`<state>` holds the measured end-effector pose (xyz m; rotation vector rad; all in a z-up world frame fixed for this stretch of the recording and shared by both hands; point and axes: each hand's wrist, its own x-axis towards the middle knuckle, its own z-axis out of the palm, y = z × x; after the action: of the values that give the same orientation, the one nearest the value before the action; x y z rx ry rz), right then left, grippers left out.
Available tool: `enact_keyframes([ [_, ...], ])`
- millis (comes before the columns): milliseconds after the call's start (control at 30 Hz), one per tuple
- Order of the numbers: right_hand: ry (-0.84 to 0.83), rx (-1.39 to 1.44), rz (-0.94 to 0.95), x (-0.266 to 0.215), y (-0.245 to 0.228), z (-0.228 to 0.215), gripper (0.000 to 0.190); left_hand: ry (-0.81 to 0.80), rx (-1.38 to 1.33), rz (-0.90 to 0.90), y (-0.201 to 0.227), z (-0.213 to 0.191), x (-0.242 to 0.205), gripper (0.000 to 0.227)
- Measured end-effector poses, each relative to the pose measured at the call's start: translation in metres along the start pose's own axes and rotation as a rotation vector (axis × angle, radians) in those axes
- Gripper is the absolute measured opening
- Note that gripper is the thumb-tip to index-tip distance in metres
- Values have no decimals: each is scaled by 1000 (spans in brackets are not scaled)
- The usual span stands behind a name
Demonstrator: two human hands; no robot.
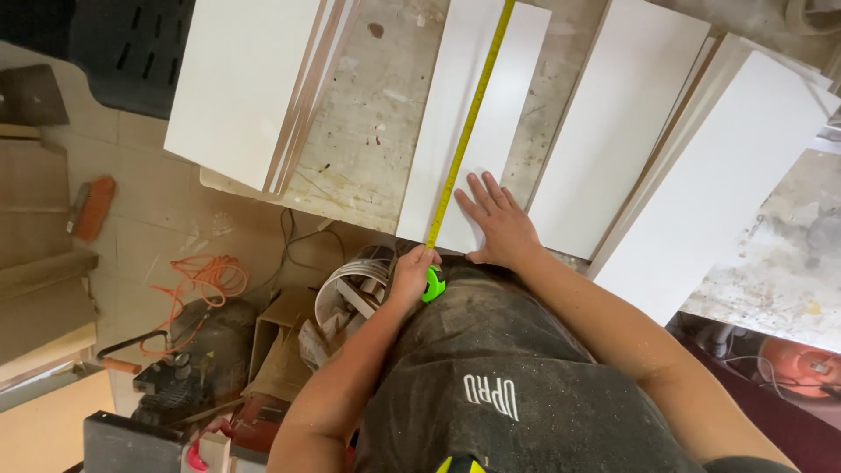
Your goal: The person places white rectangular panels on a workbench and uses a tape measure to measure their length and width. The person repeatedly measures multiple panels, repositioning them on the bench while checking dimensions.
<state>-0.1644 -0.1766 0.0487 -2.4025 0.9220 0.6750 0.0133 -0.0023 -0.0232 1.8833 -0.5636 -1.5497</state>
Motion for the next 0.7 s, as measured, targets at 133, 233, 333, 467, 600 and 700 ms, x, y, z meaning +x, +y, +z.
enact_keyframes([
  [133, 13, -22, 11, -1, -1, 0, 121, -2, 28, -66, -9, 1, 5, 38],
  [233, 31, -19, 16, -1, -1, 2, 122, 6, 42, -71, -13, 1, 4, 38],
  [333, 51, -7, 32, 0, -2, 5, 123, 3, 42, -78, -8, 2, 4, 39],
  [467, 51, -1, 30, 1, -1, 8, 125, 11, 59, -97, -3, 2, 4, 40],
  [600, 63, 0, 35, 1, -1, 8, 124, -17, 42, -90, -11, 3, 9, 40],
  [700, 59, -7, 40, 2, -1, 10, 126, -18, 49, -90, -10, 3, 9, 39],
])
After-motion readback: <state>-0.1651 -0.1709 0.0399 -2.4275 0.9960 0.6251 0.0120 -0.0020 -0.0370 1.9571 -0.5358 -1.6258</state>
